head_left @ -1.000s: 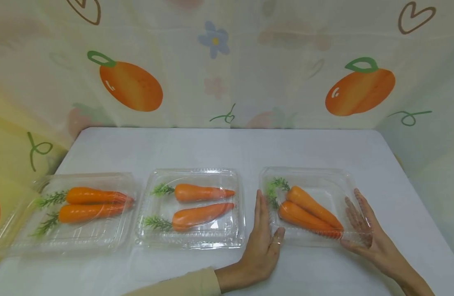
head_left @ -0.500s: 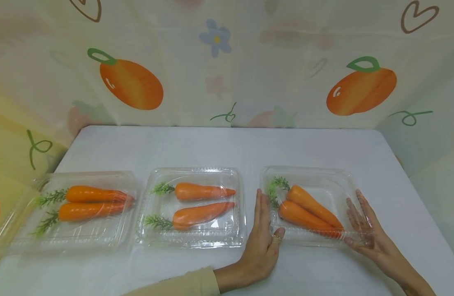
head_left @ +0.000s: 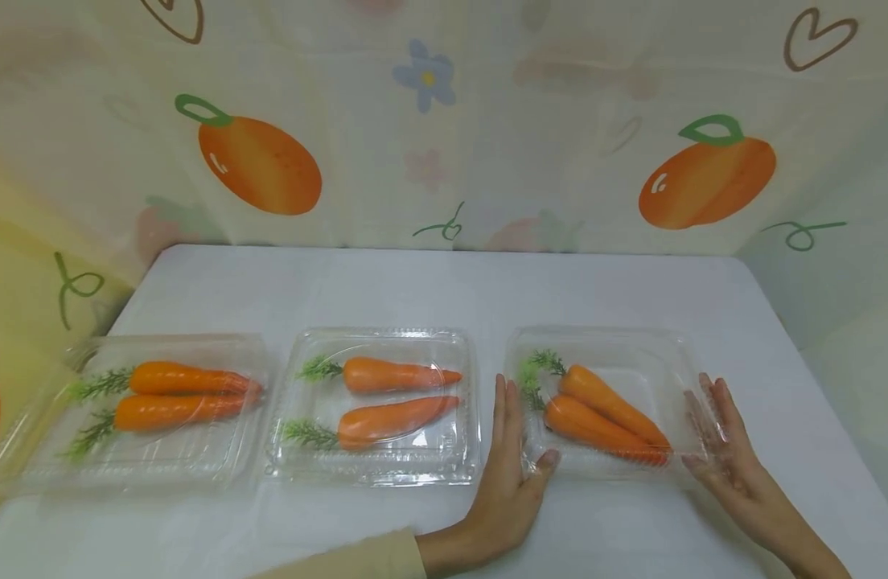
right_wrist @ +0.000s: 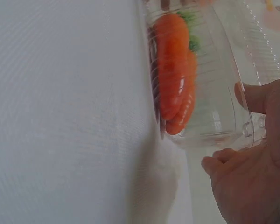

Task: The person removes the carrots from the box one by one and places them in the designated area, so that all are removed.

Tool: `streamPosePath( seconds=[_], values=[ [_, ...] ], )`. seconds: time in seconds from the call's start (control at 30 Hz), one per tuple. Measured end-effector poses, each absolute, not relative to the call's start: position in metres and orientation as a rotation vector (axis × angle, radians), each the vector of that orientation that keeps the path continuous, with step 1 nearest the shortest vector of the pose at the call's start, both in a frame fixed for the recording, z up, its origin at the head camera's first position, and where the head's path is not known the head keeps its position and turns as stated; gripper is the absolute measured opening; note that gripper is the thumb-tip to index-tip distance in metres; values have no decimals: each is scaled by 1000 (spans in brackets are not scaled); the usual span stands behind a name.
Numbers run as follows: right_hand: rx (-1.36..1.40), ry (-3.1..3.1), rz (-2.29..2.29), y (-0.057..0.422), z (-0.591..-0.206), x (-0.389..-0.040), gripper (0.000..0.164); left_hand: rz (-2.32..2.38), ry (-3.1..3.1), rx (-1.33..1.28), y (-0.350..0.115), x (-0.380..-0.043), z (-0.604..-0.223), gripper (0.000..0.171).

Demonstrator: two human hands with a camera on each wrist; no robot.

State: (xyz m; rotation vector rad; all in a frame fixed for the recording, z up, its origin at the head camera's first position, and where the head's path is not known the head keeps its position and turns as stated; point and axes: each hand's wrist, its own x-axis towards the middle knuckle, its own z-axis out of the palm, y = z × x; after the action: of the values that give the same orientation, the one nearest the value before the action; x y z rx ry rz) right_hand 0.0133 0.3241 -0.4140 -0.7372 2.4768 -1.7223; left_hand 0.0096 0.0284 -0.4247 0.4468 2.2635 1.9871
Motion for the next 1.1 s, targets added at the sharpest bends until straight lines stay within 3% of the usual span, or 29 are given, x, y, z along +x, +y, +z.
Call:
streamPosePath(
  seconds=[0.53, 0.77, 1.1],
  values=[
    [-521, 2872, -1455, 318, -406, 15, 99, 2063, 2187, 264, 30, 11, -424, 94],
    [-641, 2987, -1388, 320, -404, 13, 102, 2039, 2170, 237, 29, 12, -425, 92],
    [-740, 3035, -1438, 321, -403, 11, 83, 1979, 2197, 265, 29, 12, -426, 89]
  ],
)
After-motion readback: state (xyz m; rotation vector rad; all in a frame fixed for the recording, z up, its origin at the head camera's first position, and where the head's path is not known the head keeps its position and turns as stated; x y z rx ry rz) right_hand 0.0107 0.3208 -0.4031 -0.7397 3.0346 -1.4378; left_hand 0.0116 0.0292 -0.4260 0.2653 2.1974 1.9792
